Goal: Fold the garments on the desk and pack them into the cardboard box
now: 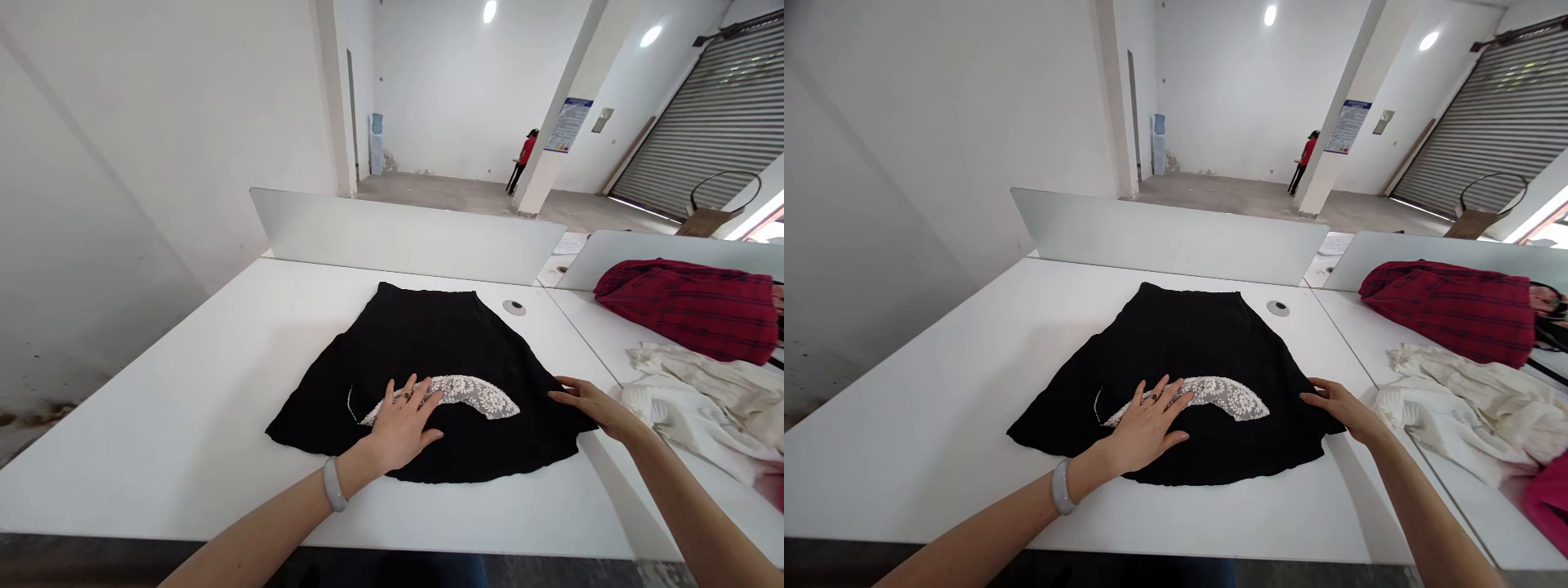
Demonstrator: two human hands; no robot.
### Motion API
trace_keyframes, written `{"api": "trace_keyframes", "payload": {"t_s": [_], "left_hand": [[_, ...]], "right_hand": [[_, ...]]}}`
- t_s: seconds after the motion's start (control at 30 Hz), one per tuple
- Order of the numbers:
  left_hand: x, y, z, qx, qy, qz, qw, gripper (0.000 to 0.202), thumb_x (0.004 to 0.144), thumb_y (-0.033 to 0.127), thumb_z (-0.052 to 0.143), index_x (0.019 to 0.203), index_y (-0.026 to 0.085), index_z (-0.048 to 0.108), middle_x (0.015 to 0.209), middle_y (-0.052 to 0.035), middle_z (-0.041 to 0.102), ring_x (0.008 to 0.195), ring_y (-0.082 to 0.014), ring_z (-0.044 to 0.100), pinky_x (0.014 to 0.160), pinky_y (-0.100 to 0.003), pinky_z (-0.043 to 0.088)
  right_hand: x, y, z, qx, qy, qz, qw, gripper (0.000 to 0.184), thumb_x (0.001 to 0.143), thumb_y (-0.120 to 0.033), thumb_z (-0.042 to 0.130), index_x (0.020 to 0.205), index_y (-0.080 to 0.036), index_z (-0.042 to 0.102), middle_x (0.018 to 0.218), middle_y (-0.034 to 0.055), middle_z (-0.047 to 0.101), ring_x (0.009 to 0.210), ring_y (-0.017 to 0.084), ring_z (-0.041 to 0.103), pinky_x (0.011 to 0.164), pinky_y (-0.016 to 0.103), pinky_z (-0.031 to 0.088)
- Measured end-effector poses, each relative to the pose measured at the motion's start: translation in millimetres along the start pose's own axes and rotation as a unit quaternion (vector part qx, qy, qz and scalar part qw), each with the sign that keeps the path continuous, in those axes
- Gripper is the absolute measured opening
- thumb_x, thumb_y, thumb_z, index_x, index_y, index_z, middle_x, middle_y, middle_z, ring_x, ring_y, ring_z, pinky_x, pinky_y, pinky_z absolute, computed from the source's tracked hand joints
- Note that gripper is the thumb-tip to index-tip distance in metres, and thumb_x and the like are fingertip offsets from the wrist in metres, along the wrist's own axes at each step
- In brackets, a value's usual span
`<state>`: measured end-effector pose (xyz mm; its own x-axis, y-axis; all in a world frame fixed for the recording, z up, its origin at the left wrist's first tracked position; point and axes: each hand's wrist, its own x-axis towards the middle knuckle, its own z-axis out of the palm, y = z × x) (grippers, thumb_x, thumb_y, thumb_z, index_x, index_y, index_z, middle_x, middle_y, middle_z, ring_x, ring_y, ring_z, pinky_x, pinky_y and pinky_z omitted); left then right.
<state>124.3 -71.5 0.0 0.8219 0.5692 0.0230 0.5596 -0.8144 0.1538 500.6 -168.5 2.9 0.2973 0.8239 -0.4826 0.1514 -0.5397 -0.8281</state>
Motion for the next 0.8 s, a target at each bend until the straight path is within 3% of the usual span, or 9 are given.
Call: {"api": "trace_keyframes", "payload": {"t_s": [0.27,0.53,0.6,0.7,0.8], "left_hand": [[-3,0,-0.3,0.005,0.036,0.022,0.999,0.057,0.091,0.045,0.046,0.141,0.023,0.032,0.151,-0.0093,0.028,0.140,-0.0336,0.020,0.106,-0.063,0.027],[-5,1,-5.9,0.009,0.043,0.036,0.998,0.060,0.090,0.046,0.048,0.143,0.022,0.031,0.151,-0.0096,0.030,0.138,-0.0345,0.023,0.105,-0.062,0.030],[-12,-13,-16.2,0.021,0.063,0.041,0.997,0.053,0.093,0.039,0.044,0.142,0.024,0.031,0.150,-0.0083,0.031,0.139,-0.0323,0.022,0.106,-0.059,0.031],[-34,-53,-34.5,0.048,0.094,0.031,0.994,0.042,0.096,0.022,0.035,0.137,0.027,0.039,0.147,-0.0044,0.037,0.140,-0.0276,0.022,0.107,-0.053,0.030],[-60,-96,-45.1,0.061,0.110,0.009,0.992,0.040,0.095,0.018,0.033,0.130,0.028,0.049,0.143,-0.0036,0.042,0.138,-0.0266,0.026,0.107,-0.049,0.033]], "right_hand": [[-9,-1,1,0.030,0.014,0.028,0.999,0.064,0.074,-0.042,0.071,0.129,-0.021,0.050,0.096,0.0056,0.071,0.085,0.018,0.068,0.065,0.022,0.053],[-10,0,5,-0.030,0.030,0.000,0.999,0.071,0.074,-0.047,0.068,0.135,-0.018,0.045,0.085,0.0060,0.070,0.083,0.021,0.066,0.064,0.025,0.053],[-15,3,4,-0.046,0.041,-0.015,0.998,0.076,0.074,-0.049,0.067,0.138,-0.019,0.040,0.081,0.0044,0.070,0.078,0.020,0.065,0.062,0.025,0.052],[-24,10,-1,-0.048,0.042,-0.048,0.997,0.080,0.075,-0.053,0.064,0.143,-0.026,0.032,0.079,0.0019,0.068,0.075,0.019,0.064,0.061,0.028,0.054],[-29,18,-7,-0.065,0.041,-0.091,0.993,0.068,0.077,-0.054,0.060,0.137,-0.026,0.043,0.089,0.0031,0.069,0.083,0.020,0.063,0.070,0.030,0.054]]}}
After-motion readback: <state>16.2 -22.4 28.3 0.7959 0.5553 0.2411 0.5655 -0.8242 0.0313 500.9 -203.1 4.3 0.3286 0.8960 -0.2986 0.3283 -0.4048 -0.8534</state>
